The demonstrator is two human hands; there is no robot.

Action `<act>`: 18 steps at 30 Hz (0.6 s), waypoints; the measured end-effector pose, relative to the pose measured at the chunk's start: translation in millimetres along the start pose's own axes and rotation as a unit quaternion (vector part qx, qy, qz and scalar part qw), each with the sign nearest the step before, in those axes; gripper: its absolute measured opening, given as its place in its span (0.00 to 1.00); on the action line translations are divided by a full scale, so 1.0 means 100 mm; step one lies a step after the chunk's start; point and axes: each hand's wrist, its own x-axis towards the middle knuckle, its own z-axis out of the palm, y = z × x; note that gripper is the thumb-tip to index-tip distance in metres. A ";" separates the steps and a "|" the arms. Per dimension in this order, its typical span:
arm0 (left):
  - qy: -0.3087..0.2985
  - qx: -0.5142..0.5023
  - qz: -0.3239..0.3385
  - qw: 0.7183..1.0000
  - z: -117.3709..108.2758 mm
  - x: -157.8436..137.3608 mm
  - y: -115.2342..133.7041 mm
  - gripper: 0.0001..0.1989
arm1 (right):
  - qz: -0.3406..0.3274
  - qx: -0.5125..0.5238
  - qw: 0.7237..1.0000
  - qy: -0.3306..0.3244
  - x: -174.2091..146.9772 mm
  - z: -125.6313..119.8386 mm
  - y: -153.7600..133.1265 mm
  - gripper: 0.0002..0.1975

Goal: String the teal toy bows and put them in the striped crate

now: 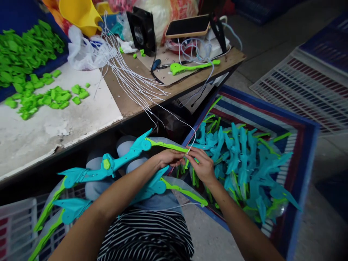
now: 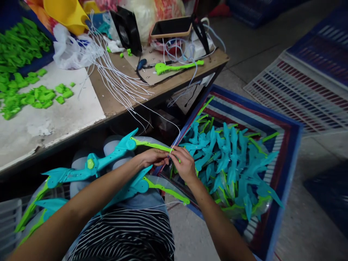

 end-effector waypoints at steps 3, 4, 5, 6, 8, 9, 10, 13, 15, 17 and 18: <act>-0.010 0.011 0.012 1.000 0.01 0.06 -0.03 0.12 | -0.002 0.003 1.000 -0.004 -0.02 0.02 0.01 0.06; -0.001 0.035 0.011 0.999 0.01 0.06 -0.03 0.12 | 0.006 -0.002 1.000 -0.006 -0.04 0.02 0.01 0.06; 0.014 0.069 0.010 0.997 0.01 0.04 -0.03 0.12 | 0.017 -0.008 1.000 -0.007 -0.06 0.03 0.01 0.06; 0.032 0.106 0.010 0.994 0.01 0.00 -0.03 0.11 | 0.030 -0.015 0.999 -0.006 -0.08 0.03 0.01 0.08; 0.074 0.167 0.021 0.983 -0.02 -0.16 -0.01 0.11 | 0.054 -0.022 0.998 0.008 -0.15 0.04 0.00 0.12; 0.094 0.198 0.041 0.975 -0.05 -0.27 0.00 0.11 | 0.061 -0.023 0.998 0.017 -0.18 0.05 0.00 0.15; 0.112 0.232 0.069 0.964 -0.09 -0.42 0.02 0.11 | 0.064 -0.022 0.997 0.022 -0.22 0.05 0.00 0.18; 0.178 0.336 0.177 0.908 -0.26 -0.98 0.05 0.08 | 0.069 -0.026 0.997 0.028 -0.32 0.04 -0.02 0.26; 0.226 0.333 0.220 0.889 -0.39 -1.44 0.02 0.07 | 0.063 -0.039 0.997 0.027 -0.36 0.03 -0.02 0.29; 0.265 0.265 0.224 0.900 -0.52 -1.91 -0.05 0.07 | 0.052 -0.056 0.997 0.027 -0.40 0.01 -0.02 0.31; 0.283 0.218 0.222 0.907 -0.58 -2.14 -0.10 0.08 | 0.048 -0.065 0.996 0.026 -0.41 0.00 -0.02 0.32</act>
